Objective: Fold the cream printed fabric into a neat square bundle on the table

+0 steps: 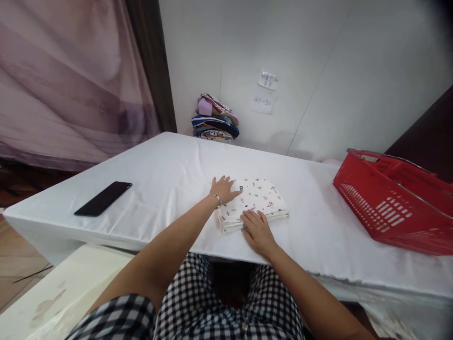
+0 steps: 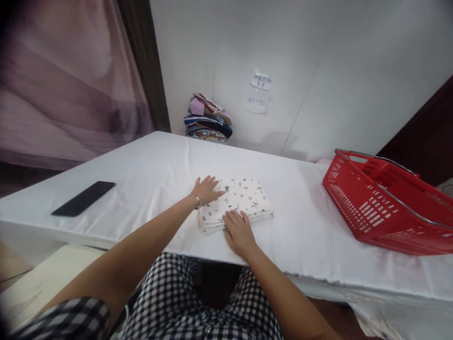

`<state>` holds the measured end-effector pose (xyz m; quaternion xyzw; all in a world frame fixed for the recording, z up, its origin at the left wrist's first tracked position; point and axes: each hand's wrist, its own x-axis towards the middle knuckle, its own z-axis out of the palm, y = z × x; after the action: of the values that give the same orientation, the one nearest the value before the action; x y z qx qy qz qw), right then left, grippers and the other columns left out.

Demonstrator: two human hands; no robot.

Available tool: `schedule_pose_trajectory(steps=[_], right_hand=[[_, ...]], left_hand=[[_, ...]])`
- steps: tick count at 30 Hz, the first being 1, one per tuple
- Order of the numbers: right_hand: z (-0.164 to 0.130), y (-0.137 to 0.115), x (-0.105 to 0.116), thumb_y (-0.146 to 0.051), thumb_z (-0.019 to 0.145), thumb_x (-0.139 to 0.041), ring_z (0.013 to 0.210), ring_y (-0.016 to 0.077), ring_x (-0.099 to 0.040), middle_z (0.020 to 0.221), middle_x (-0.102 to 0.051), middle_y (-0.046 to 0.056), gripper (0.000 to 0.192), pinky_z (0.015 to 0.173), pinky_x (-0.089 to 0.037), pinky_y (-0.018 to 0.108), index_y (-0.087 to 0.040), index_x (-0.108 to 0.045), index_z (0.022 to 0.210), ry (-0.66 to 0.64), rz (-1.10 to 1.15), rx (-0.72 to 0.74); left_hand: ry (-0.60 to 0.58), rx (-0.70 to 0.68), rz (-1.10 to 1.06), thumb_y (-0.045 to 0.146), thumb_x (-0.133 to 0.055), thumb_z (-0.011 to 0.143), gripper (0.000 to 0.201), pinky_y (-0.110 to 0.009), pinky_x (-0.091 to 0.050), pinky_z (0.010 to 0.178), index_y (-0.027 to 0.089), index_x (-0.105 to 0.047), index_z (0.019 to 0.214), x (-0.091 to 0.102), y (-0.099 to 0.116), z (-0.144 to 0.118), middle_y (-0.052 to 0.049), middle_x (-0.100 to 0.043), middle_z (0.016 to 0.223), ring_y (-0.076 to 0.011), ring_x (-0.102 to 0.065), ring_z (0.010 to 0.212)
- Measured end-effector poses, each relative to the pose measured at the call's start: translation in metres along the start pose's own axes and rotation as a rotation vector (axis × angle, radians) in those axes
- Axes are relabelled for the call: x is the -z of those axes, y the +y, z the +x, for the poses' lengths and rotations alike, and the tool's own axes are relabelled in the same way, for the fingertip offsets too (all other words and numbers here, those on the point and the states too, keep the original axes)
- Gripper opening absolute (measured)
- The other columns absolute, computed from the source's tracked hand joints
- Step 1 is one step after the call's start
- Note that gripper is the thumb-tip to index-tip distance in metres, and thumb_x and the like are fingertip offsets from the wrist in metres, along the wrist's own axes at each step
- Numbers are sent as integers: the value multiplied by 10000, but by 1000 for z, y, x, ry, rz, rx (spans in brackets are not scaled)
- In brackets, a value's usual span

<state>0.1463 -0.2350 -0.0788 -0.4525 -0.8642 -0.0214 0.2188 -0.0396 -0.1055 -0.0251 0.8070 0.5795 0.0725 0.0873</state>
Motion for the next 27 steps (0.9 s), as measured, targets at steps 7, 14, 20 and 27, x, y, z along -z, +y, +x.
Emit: schedule_pose_trajectory(steps=[7,14,20,27], right_hand=[[1,0,1,-213,831,-470,1259,213,-352,1327,-479,83,460,1069,-164,444,-196,-447,1290,0,23,-11],[2,0,0,-217,830,-481,1243,206,-375,1314,-494,79,435,1065,-178,436,-206,-466,1265,15,22,-13],[3,4,-3,-193,839,-491,1215,194,-418,1280,-531,74,358,1044,-215,429,-214,-522,1195,35,-2,13],[-17,45,15,-132,872,-431,1188,201,-472,1191,-604,69,297,1025,-207,512,-235,-589,1102,48,-25,54]], left_hand=[[42,105,-26,576,-243,853,628,-537,-114,1078,258,-264,1394,-38,-21,7,-21,-185,1499,-229,-87,1380],[-28,186,-28,589,-222,846,622,-560,-134,1054,268,-306,1373,-23,-29,19,-32,-215,1491,-271,-151,1362],[43,294,19,531,-340,826,543,-435,-347,939,208,-467,1244,-11,-37,16,-116,-500,1281,-280,-463,1150],[58,337,-9,578,-417,768,496,-392,-412,846,184,-593,1012,-6,-41,-41,-106,-629,1056,-270,-572,974]])
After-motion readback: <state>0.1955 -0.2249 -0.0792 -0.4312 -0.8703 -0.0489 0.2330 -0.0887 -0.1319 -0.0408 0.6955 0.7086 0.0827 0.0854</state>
